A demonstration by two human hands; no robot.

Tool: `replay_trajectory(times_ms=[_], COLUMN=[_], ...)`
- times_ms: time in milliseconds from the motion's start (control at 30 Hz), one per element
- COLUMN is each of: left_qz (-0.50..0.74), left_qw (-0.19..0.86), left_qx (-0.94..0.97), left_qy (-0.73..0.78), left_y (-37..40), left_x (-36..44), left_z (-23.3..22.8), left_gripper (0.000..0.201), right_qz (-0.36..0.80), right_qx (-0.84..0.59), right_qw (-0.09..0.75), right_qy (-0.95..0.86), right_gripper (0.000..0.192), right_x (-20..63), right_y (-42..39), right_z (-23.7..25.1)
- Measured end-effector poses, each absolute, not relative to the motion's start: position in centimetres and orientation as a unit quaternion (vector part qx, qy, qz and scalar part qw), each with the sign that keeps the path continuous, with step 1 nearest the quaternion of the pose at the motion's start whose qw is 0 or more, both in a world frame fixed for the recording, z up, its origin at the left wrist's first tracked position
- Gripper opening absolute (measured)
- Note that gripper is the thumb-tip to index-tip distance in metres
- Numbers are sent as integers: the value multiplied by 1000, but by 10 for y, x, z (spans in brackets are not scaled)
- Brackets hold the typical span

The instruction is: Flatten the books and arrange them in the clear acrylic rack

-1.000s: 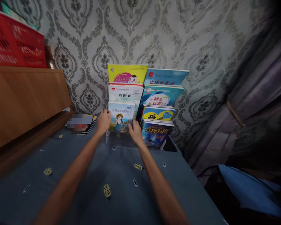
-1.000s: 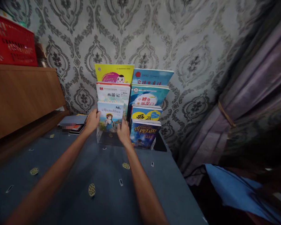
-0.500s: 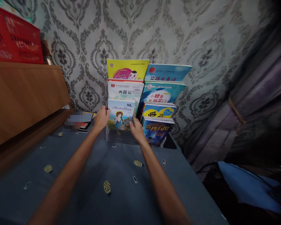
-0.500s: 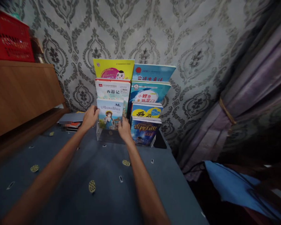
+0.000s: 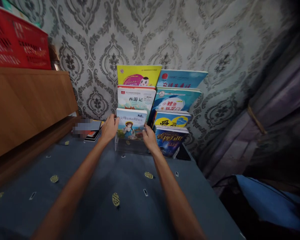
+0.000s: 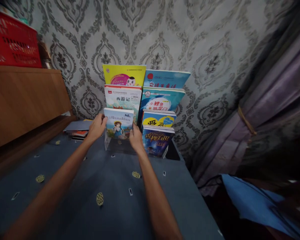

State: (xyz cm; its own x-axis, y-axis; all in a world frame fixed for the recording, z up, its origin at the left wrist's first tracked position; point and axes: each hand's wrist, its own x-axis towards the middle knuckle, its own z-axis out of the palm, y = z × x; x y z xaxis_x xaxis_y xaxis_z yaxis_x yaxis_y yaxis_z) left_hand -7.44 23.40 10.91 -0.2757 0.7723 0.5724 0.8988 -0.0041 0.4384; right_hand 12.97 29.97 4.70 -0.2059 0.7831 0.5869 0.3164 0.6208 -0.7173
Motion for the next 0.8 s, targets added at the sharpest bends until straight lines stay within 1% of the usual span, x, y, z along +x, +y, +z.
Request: replay_trajectory(times_ms=[167,300,400,500,567,733,800], left_qz=[-388,-383,-331,-228,-196,-161,-147], left_qw=[82,93,101,102,96,79,73], left_qx=[-607,-616,-604,-563,-536,-502,-505], left_qy=[-689,-681,-717,-788,-816,-846,-847], left_y=[231,225,222,225,230,244,250], left_x=[-75,-82,-99,-126,-145,-185,-196], left_z=[107,95,76,54,40,18,13], left_gripper=[29,33,36,37,38,46,50], right_qz=[256,249,222,184,172,163,153], right_qx=[-368,-369,-364,-351,-330,-242,-207], right_qw=[512,512,517,512,481,353,330], right_qy=[-733,-735,-742,-762,-794,-889,-908], right_gripper=[54,53,52,48,44,40,38], right_x=[132,135,139,147,154,166,169], right_y=[296,291,281,260,241,194,182], right_z=[52,58,70,92,110,143,148])
